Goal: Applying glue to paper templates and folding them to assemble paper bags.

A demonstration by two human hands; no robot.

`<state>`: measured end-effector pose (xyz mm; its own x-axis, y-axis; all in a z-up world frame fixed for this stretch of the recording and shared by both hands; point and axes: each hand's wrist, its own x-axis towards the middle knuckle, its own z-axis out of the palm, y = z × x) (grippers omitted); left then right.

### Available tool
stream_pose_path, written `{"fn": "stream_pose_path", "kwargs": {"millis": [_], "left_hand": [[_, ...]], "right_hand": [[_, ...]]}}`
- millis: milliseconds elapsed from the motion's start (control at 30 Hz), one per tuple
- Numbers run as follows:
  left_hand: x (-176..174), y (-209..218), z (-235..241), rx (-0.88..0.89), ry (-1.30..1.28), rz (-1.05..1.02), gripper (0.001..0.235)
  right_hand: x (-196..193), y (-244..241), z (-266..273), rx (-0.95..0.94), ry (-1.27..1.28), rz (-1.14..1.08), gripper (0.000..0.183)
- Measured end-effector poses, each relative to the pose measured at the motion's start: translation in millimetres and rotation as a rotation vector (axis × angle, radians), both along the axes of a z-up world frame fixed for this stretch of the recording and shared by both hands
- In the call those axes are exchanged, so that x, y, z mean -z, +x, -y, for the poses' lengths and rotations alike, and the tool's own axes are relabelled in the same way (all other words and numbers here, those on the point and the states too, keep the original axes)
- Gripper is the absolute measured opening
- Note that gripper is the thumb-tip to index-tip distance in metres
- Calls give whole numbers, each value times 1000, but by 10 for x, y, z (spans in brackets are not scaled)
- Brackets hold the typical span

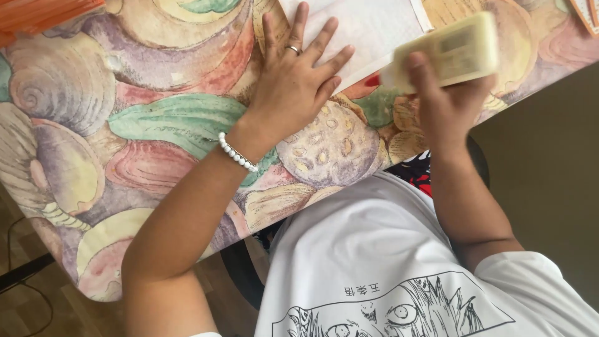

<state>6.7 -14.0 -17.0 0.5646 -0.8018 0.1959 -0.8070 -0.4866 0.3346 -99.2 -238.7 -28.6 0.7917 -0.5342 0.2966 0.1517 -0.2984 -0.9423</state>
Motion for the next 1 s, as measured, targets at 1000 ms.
{"fn": "stream_pose_path", "kwargs": {"millis": [1000], "left_hand": [[-24,21,-131,-23,196,-9,56]], "right_hand": [[-93,98,-78,55,-326,61,36]]}}
